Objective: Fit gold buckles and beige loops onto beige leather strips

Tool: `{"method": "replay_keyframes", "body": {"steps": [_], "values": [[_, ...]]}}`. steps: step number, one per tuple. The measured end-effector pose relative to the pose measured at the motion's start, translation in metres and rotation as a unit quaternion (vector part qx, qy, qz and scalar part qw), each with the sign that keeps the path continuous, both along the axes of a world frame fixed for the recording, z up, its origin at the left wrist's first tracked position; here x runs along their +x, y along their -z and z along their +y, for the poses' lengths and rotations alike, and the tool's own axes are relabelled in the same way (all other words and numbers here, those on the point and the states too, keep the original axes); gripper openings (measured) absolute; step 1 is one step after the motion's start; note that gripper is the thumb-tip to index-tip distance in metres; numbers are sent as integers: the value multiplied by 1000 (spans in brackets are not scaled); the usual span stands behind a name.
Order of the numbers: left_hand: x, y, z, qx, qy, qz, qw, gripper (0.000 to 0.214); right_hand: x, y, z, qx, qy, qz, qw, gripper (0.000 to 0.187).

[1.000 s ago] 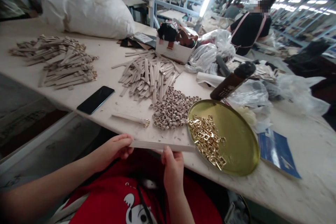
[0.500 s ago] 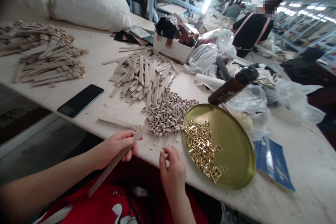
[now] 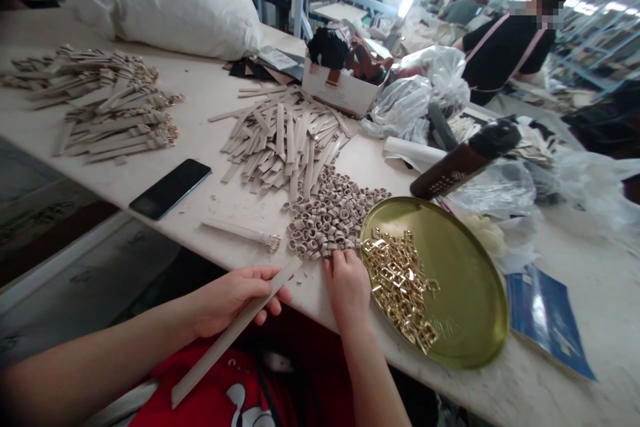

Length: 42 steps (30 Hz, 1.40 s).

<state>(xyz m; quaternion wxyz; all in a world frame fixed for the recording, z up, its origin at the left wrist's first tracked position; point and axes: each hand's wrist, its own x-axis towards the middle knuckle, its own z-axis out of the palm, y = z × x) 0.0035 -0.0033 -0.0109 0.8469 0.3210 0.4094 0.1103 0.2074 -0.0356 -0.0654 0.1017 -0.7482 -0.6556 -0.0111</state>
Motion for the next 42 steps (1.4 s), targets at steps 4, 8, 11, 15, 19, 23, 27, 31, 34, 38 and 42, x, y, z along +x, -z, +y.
{"method": "replay_keyframes", "body": {"steps": [4, 8, 11, 15, 19, 23, 27, 31, 34, 38, 42], "values": [[-3, 1, -4, 10, 7, -2, 1000, 18, -5, 0, 1, 30, 1, 7, 1000, 21], [-7, 9, -10, 63, -18, 6, 998, 18, -12, 4, 5, 39, -20, 18, 999, 17], [-10, 10, -13, 115, -36, 35, 992, 32, -11, 7, 6, 41, -15, 41, 998, 19], [-14, 4, -17, 151, 10, 42, 988, 37, -6, 10, -6, 92, 18, 178, 980, 23], [-14, 0, -22, 163, 31, 30, 986, 35, -11, 7, -30, 89, 99, 412, 901, 28], [-13, 2, -27, 170, 49, 32, 984, 33, -29, -3, -51, 62, 139, 622, 768, 37], [-11, 3, -30, 175, 65, 30, 982, 30, -48, -9, -60, 41, 163, 717, 677, 34], [-8, 6, -31, 207, 80, 55, 974, 28, -62, -11, -57, 41, 175, 803, 568, 21], [-7, 11, -29, 262, 67, 95, 958, 27, -66, -12, -53, 42, 173, 842, 510, 18], [-6, 16, -25, 306, 84, 120, 941, 26, -67, -9, -54, 36, 177, 828, 530, 19], [-1, 14, -22, 383, 116, 140, 906, 28, -68, -5, -59, 39, 157, 766, 621, 23]]}}
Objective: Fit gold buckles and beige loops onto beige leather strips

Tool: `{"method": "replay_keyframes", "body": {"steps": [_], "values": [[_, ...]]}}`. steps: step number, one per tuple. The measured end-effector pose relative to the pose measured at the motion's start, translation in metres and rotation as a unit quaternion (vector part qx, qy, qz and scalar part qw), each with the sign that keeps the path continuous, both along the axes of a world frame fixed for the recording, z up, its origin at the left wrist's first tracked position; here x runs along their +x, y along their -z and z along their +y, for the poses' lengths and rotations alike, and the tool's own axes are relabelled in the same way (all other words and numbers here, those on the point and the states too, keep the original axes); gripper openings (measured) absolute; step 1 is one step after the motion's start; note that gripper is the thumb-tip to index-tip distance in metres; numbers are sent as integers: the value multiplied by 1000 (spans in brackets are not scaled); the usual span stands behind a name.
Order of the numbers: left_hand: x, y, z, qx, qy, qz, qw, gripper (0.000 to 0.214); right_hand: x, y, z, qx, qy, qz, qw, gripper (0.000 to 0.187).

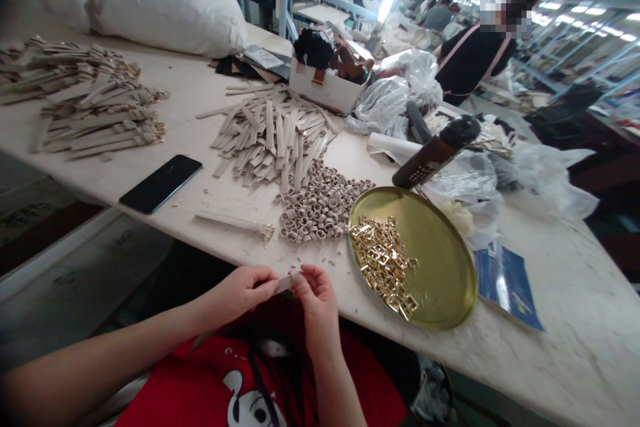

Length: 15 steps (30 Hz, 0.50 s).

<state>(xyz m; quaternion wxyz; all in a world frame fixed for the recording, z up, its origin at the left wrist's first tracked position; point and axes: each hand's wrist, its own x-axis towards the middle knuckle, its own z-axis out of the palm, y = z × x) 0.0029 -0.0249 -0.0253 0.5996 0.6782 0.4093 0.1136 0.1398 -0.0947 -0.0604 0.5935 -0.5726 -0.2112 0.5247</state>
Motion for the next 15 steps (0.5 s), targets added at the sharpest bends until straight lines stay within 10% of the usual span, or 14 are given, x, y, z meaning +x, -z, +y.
{"method": "replay_keyframes", "body": {"steps": [3, 8, 15], "values": [[4, -5, 2, 42, 15, 10, 999, 29, 2, 0, -2, 6, -33, -47, 998, 25], [6, -2, 0, -105, 78, -15, 991, 40, 2, -3, 0, 18, 18, -38, 999, 19], [10, 7, 8, -94, 26, -83, 992, 37, 20, -10, 4, 56, -49, -143, 987, 28]]}}
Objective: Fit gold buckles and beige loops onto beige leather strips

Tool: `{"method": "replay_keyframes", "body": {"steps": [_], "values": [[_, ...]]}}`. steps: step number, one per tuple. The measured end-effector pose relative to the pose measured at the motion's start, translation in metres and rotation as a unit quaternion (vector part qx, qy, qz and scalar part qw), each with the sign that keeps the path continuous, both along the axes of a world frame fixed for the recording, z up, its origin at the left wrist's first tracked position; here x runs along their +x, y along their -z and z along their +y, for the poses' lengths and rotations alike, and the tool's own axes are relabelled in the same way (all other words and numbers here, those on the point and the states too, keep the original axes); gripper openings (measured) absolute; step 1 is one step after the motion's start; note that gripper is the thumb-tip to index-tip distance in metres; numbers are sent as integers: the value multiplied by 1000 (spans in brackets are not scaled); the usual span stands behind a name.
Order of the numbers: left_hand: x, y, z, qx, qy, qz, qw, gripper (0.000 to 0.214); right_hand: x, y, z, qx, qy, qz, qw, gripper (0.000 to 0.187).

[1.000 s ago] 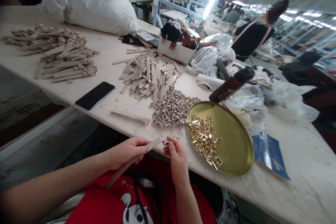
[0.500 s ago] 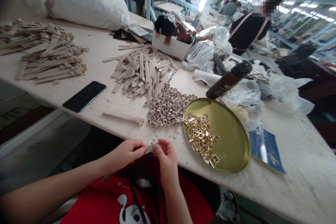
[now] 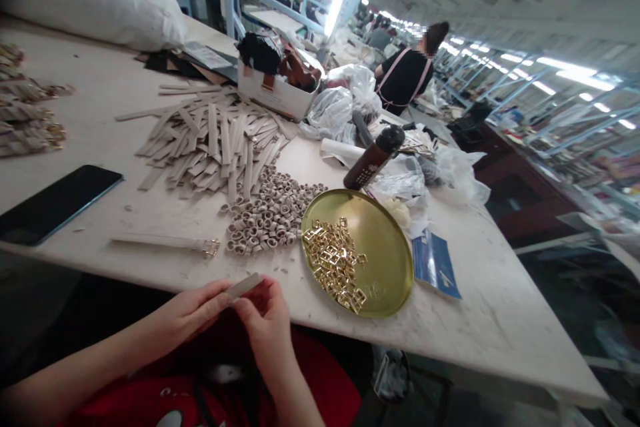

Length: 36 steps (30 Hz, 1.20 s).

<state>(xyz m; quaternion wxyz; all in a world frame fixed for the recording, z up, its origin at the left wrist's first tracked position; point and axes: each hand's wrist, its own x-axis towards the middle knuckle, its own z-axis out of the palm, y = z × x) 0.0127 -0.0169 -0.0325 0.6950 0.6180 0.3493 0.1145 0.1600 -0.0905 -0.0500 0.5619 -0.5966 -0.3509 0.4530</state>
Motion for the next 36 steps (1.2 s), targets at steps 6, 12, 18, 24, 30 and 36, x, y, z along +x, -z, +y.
{"method": "replay_keyframes", "body": {"steps": [6, 12, 18, 24, 30, 36], "values": [[5, 2, -2, -31, -30, -4, 999, 31, 104, -6, 36, -57, 77, -467, 879, 8], [-1, -3, -13, -13, -27, -11, 999, 30, 121, -3, 53, -38, 62, -455, 888, 11], [-3, -14, -16, 37, -29, -11, 999, 30, 73, -20, 25, 0, 27, -292, 956, 15], [-1, -18, -23, 23, -17, -45, 999, 27, 4, -34, -2, 12, 4, 223, 975, 23], [-21, -12, -21, 3, -57, -35, 998, 26, -8, -28, -4, -27, 36, 347, 937, 27], [-25, -16, -18, 110, 10, 35, 993, 24, -16, -19, -6, -43, 13, 303, 952, 23]]}}
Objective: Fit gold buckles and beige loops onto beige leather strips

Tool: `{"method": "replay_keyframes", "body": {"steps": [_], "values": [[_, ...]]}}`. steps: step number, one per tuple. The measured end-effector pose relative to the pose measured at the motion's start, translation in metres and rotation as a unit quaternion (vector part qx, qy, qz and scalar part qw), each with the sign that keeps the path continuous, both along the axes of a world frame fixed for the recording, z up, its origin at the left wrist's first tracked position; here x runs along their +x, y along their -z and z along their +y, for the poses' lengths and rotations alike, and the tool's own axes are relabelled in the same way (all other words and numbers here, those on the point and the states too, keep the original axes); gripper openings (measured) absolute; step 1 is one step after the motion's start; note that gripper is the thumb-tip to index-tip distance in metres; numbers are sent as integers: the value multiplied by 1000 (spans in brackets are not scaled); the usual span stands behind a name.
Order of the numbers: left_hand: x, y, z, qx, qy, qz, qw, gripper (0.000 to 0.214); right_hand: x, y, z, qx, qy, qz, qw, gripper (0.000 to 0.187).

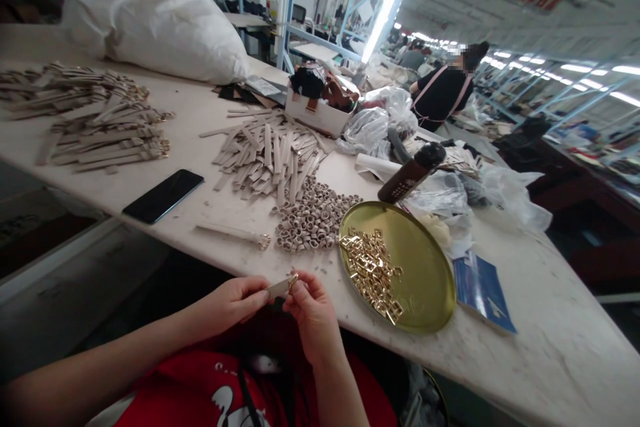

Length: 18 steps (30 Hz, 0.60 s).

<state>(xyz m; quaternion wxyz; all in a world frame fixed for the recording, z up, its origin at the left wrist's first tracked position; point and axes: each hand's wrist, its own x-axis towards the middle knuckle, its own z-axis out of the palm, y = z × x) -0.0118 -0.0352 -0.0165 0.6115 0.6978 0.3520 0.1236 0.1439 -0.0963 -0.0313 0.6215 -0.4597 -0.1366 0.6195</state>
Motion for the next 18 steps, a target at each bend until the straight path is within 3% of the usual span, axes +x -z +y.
{"method": "replay_keyframes", "body": {"steps": [11, 15, 18], "values": [[3, 1, 14, 189, 103, 104, 971, 23, 6, 17, -5, -24, -32, -157, 987, 36], [7, 3, 15, 121, 83, 79, 986, 23, -2, 21, -4, 17, -7, -258, 966, 35], [15, 8, 10, 26, 40, 27, 998, 19, -10, 25, -5, -2, -12, -236, 972, 32]]}}
